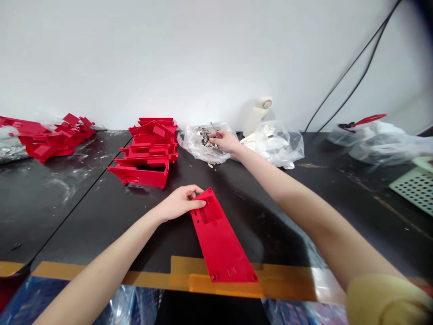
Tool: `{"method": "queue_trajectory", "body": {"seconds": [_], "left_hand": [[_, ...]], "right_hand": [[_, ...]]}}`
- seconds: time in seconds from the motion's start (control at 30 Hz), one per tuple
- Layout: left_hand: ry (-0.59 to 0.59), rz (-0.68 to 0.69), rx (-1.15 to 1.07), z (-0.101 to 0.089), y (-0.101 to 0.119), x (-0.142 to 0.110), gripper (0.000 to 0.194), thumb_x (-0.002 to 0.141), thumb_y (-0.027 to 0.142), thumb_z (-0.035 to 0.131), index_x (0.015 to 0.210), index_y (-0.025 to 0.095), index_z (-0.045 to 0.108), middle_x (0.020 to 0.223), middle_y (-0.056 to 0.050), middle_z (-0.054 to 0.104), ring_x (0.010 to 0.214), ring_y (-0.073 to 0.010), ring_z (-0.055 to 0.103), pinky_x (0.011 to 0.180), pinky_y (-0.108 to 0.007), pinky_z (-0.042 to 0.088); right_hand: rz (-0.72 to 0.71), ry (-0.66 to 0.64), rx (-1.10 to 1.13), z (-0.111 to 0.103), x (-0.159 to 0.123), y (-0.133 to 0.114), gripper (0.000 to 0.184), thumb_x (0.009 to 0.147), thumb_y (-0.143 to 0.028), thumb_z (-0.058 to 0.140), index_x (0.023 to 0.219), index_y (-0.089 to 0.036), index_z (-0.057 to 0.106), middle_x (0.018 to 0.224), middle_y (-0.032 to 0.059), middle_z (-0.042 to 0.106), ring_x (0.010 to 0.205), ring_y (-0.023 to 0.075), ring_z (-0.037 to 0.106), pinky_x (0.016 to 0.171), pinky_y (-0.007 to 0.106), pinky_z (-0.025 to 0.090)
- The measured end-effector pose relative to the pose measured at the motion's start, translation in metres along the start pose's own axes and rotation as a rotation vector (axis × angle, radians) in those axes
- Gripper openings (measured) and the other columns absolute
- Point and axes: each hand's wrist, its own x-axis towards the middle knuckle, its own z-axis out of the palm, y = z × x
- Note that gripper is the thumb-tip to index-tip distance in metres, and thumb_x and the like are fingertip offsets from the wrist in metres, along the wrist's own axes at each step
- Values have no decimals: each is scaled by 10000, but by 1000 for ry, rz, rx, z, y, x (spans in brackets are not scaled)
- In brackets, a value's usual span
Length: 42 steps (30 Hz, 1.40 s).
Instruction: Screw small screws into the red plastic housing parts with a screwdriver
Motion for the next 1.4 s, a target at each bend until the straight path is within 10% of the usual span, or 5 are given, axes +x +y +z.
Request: {"method": "queue_trajectory", "body": {"seconds": [0.23, 0.37, 0.63, 0.9, 1.4], "left_hand": [[96, 21, 70, 8, -2, -5, 268, 776, 416, 655, 929, 196, 660, 734, 2, 654, 673, -164, 596, 628, -263, 453], [124, 11, 120, 12, -1, -10, 218, 793, 390, 620, 917, 214, 654, 756, 7, 665, 692, -170, 595, 643, -267, 454], [131, -8, 203, 12, 3, -11, 190, 773, 358, 598, 903, 227, 641, 782, 16, 676, 715, -178, 598, 675, -273, 460], [124, 4, 172, 11, 0, -11, 189, 772, 371, 618, 878, 221, 661, 761, 13, 686, 709, -183, 620, 653, -265, 470], [99, 11, 75, 10, -4, -10, 222, 795, 390, 641, 916, 206, 662, 828, -9, 712, 755, -191, 650, 699, -285, 498]], "right_hand": [[80, -189, 264, -16, -137, 20, 372, 859, -443, 597, 1008, -111, 676, 936, 114, 678, 447, 21, 283, 393, 215, 221], [121, -226, 206, -10, -166, 38, 415, 743, -460, 668, 953, -108, 735, 798, 96, 699, 434, 48, 324, 406, 239, 252], [-75, 14, -109, -4, -160, 43, 240, 750, -420, 686, 800, -204, 777, 632, 13, 639, 617, 154, 517, 639, 293, 368], [-214, -11, -222, -8, -107, 62, 277, 771, -288, 667, 1025, -223, 754, 939, 45, 684, 835, 185, 587, 792, 307, 437], [-164, -211, -95, -38, -84, 31, 297, 758, -427, 686, 894, -170, 746, 715, 10, 670, 564, 103, 498, 560, 253, 395]]}}
